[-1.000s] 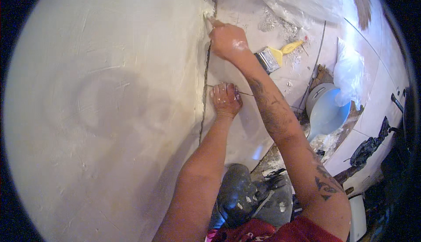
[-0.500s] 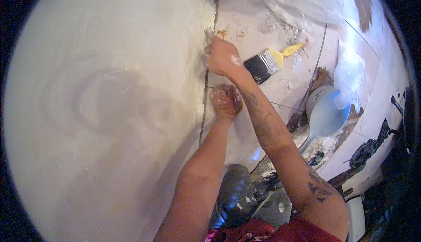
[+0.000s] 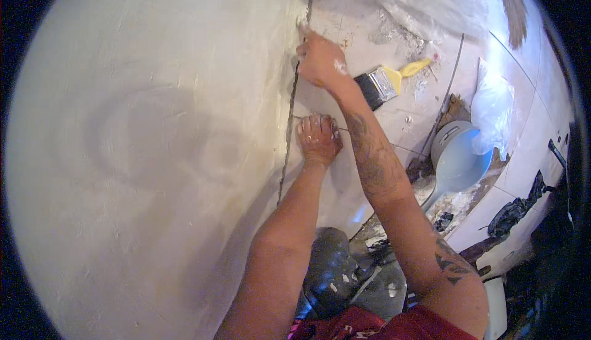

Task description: Filling gaps in floor tiles with white putty or plaster using a scraper and brush.

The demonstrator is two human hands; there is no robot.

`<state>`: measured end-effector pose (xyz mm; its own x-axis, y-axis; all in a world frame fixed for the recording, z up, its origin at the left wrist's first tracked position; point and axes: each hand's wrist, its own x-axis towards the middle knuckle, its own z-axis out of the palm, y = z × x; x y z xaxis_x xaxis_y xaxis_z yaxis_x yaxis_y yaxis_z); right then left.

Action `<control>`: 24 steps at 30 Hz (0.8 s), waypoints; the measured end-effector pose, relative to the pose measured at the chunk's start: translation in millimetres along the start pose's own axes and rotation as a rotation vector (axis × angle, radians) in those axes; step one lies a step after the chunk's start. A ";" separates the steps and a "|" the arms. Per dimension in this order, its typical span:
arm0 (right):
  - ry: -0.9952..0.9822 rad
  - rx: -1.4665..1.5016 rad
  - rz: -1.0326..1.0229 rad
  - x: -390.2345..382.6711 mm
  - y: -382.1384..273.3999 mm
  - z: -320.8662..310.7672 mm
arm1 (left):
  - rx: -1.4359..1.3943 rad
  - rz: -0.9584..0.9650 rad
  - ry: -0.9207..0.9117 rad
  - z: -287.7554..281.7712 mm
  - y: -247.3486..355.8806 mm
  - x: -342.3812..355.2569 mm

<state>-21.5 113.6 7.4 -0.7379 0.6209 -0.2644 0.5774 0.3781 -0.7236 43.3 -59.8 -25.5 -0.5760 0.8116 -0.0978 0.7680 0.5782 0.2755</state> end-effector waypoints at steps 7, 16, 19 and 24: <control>-0.369 -0.105 0.066 -45.0 -15.0 -2.0 | 0.015 -0.039 -0.034 11.2 0.6 -0.4; -0.069 0.042 0.028 31.3 8.1 -33.0 | 0.053 0.019 0.142 5.1 9.1 3.4; -0.058 -0.024 -0.021 7.6 6.9 -3.8 | 0.081 0.009 0.125 4.4 5.8 3.0; -0.229 0.132 -0.005 -51.8 -11.3 11.8 | 0.050 -0.038 0.024 2.8 -8.9 -0.7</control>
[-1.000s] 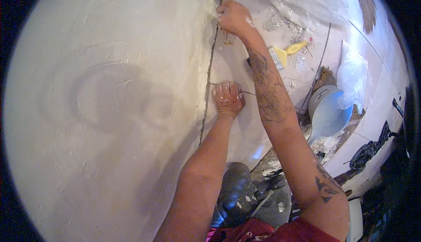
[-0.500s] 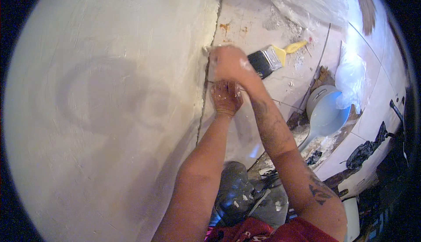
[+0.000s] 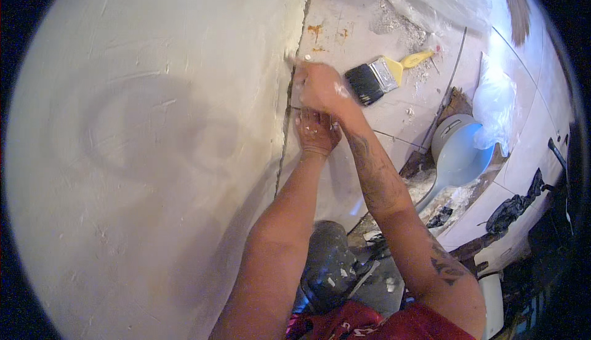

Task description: Filling gaps in floor tiles with white putty or plaster using a scraper and brush.

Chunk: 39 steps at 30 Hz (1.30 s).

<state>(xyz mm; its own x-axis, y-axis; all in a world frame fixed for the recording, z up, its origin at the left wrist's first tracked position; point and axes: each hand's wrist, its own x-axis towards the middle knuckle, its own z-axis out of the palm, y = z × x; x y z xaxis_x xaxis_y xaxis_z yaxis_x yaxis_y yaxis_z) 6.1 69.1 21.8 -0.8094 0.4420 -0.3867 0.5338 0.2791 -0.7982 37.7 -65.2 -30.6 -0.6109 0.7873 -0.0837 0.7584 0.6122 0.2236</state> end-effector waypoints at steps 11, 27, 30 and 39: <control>0.382 -0.141 -0.174 72.7 25.5 -51.2 | -0.053 0.072 0.079 0.4 16.9 5.9; 0.228 -0.101 0.078 53.2 16.4 -49.1 | -0.022 0.049 -0.006 1.8 13.1 -0.2; 0.277 -0.099 0.057 75.2 16.5 -58.7 | -0.001 0.052 -0.007 5.6 13.0 1.1; -0.061 -0.100 0.055 13.4 8.5 -13.8 | -0.074 -0.015 -0.115 -8.9 14.6 5.1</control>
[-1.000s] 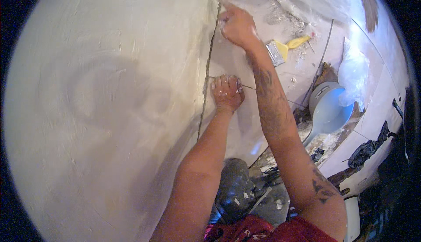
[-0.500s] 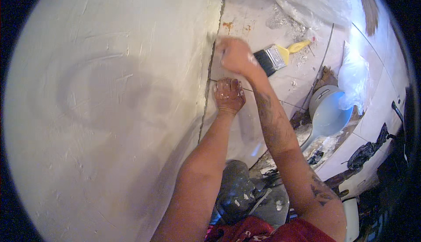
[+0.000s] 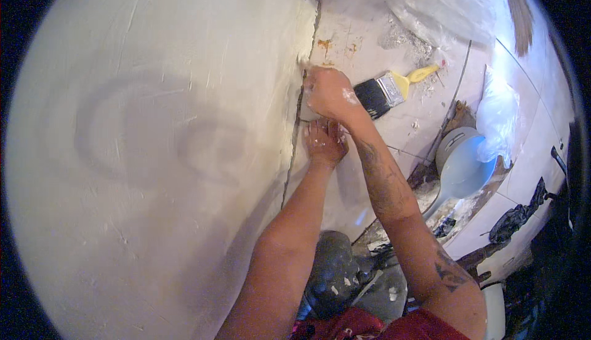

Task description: Filling gaps in floor tiles with white putty or plaster using a scraper and brush.

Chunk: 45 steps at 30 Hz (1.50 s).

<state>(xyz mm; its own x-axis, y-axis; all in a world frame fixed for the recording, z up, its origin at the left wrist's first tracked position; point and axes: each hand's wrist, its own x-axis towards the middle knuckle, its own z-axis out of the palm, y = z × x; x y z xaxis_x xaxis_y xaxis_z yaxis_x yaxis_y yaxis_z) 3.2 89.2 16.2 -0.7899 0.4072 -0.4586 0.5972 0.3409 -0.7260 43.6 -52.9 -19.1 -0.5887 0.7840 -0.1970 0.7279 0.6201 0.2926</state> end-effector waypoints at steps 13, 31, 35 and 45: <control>0.304 0.044 -0.004 57.3 -6.6 -37.9 | 0.090 0.032 0.129 9.6 -2.7 -4.8; 0.542 0.393 -0.098 -274.5 81.1 107.5 | 0.221 0.166 0.313 27.2 3.3 -2.2; 0.223 0.351 0.072 -358.7 86.1 125.9 | 0.246 0.104 0.271 13.8 -4.4 0.9; 0.684 0.120 0.219 -453.2 135.7 175.5 | 0.330 0.299 0.470 15.5 -16.8 3.9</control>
<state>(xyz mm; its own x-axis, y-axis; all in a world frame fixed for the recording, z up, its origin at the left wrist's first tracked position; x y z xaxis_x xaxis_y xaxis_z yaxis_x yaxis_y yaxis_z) 417.8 -197.8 35.5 -0.3667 0.9073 -0.2055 0.6813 0.1115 -0.7234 34.5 -59.8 -39.3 -0.3803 0.8744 0.3012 0.9102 0.4117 -0.0459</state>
